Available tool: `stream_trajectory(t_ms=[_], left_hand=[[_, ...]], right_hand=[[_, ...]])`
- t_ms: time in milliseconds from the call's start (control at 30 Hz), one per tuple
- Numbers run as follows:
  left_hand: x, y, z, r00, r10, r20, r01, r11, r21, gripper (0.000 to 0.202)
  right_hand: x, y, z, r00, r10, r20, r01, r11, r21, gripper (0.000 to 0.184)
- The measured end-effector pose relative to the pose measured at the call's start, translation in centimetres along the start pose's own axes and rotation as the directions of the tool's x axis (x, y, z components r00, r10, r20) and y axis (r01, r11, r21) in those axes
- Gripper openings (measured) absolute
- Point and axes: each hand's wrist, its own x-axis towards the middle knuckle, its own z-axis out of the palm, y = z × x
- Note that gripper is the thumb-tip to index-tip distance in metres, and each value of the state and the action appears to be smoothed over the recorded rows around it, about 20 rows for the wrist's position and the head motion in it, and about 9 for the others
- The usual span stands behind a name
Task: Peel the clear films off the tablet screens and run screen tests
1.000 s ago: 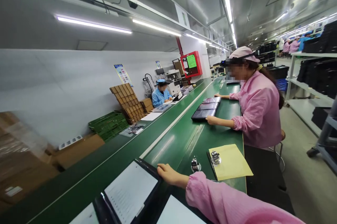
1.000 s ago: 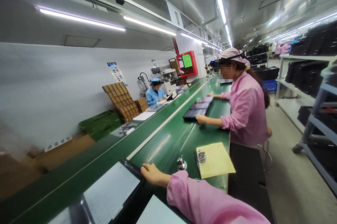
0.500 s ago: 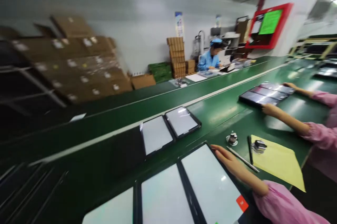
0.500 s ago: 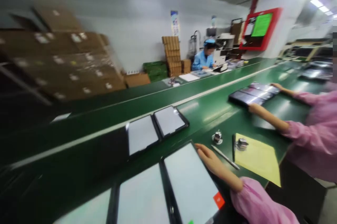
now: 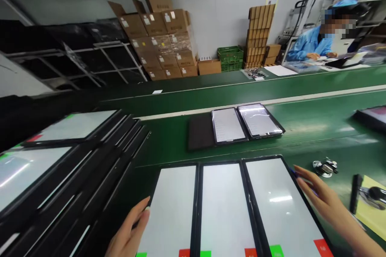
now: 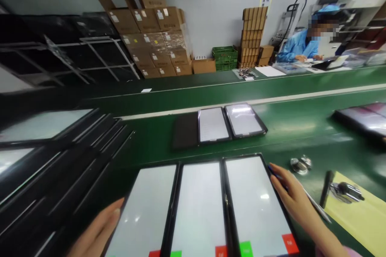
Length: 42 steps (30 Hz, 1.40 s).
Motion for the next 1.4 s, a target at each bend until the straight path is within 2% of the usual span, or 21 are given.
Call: stream_trajectory(t_ms=[67,100,133,200,233,300,367,400,433,500,567,633,733,800,867,967,1033,1100,1233,1333,1400], left_hand=[[-0.3,0.2,0.7,0.967,0.224,-0.123,-0.2,0.963,0.178,0.058],[-0.7,0.7,1.3,0.913,0.371,-0.168,-0.317,0.906,0.279,0.053],[-1.2,1.7,2.0,0.837,0.52,-0.167,-0.437,0.821,0.368,0.046],[-2.4,4.7,3.5,0.656,0.755,0.008,-0.681,0.587,0.438,0.033],[-3.1,6.5,4.3,0.558,0.818,0.139,-0.784,0.465,0.411,0.031],[-4.7,9.9,5.7,0.338,0.865,0.371,-0.932,0.251,0.262,0.049],[-6.2,12.1,7.2,0.144,0.864,0.482,-0.987,0.088,0.136,0.05],[-6.9,12.5,8.0,0.09,0.866,0.492,-0.992,0.036,0.118,0.043],[-7.5,12.6,8.8,0.07,0.871,0.487,-0.991,0.006,0.132,0.037],[-8.2,11.9,10.2,0.079,0.88,0.468,-0.981,-0.014,0.192,0.038],[-8.1,10.6,11.1,0.085,0.887,0.453,-0.969,-0.031,0.243,0.055],[-7.7,9.3,11.4,0.08,0.898,0.432,-0.954,-0.057,0.294,0.07],[-7.3,8.1,11.0,0.113,0.92,0.375,-0.93,-0.035,0.366,0.069],[-7.4,8.1,10.8,0.116,0.929,0.351,-0.924,-0.029,0.382,0.068],[-7.8,8.5,11.2,0.094,0.938,0.333,-0.922,-0.044,0.384,0.068],[-8.9,9.7,12.9,0.072,0.95,0.305,-0.933,-0.044,0.358,0.065],[-9.8,10.3,14.3,0.079,0.946,0.313,-0.951,-0.023,0.308,0.063],[-10.6,10.5,15.4,0.126,0.935,0.331,-0.964,0.038,0.261,0.066],[-12.0,10.5,15.3,0.289,0.885,0.365,-0.951,0.222,0.214,0.061],[-12.6,11.4,14.1,0.327,0.836,0.44,-0.943,0.256,0.214,0.052],[-12.7,12.2,13.3,0.339,0.847,0.41,-0.936,0.26,0.235,0.047]], right_hand=[[2.5,-0.3,0.1,0.994,-0.104,-0.009,0.103,0.991,-0.086,0.071],[3.8,-0.4,0.3,0.989,-0.146,-0.008,0.143,0.982,-0.122,0.072],[5.1,-0.4,0.6,0.985,-0.173,-0.001,0.171,0.974,-0.147,0.071],[7.3,-0.4,1.3,0.98,-0.201,0.019,0.201,0.965,-0.17,0.067],[8.3,-0.3,1.6,0.978,-0.206,0.035,0.209,0.962,-0.173,0.063],[9.6,-0.4,2.2,0.974,-0.219,0.066,0.228,0.956,-0.185,0.057],[10.2,-0.6,2.5,0.969,-0.229,0.092,0.243,0.95,-0.196,0.056],[10.3,-0.8,2.5,0.967,-0.233,0.099,0.249,0.948,-0.2,0.056],[10.2,-1.0,2.4,0.966,-0.237,0.102,0.253,0.946,-0.203,0.055],[9.7,-1.4,2.3,0.966,-0.24,0.097,0.256,0.945,-0.204,0.054],[9.2,-1.7,2.3,0.967,-0.24,0.083,0.252,0.947,-0.199,0.051],[8.8,-1.9,2.3,0.969,-0.236,0.068,0.245,0.95,-0.192,0.048],[8.5,-2.0,2.2,0.971,-0.23,0.066,0.238,0.954,-0.179,0.043],[8.4,-1.8,2.1,0.97,-0.232,0.073,0.241,0.955,-0.173,0.04],[8.4,-1.7,2.1,0.967,-0.242,0.073,0.252,0.953,-0.17,0.035],[8.4,-1.6,2.1,0.961,-0.268,0.062,0.275,0.947,-0.164,0.033],[8.3,-1.6,2.2,0.957,-0.285,0.063,0.291,0.944,-0.156,0.034],[8.3,-1.5,2.3,0.952,-0.298,0.069,0.305,0.941,-0.145,0.034],[8.8,-1.4,2.4,0.949,-0.304,0.081,0.313,0.941,-0.13,0.029],[8.5,-1.8,2.3,0.951,-0.301,0.07,0.308,0.942,-0.132,0.026],[7.3,-2.6,1.9,0.951,-0.303,0.059,0.308,0.942,-0.134,0.027]])
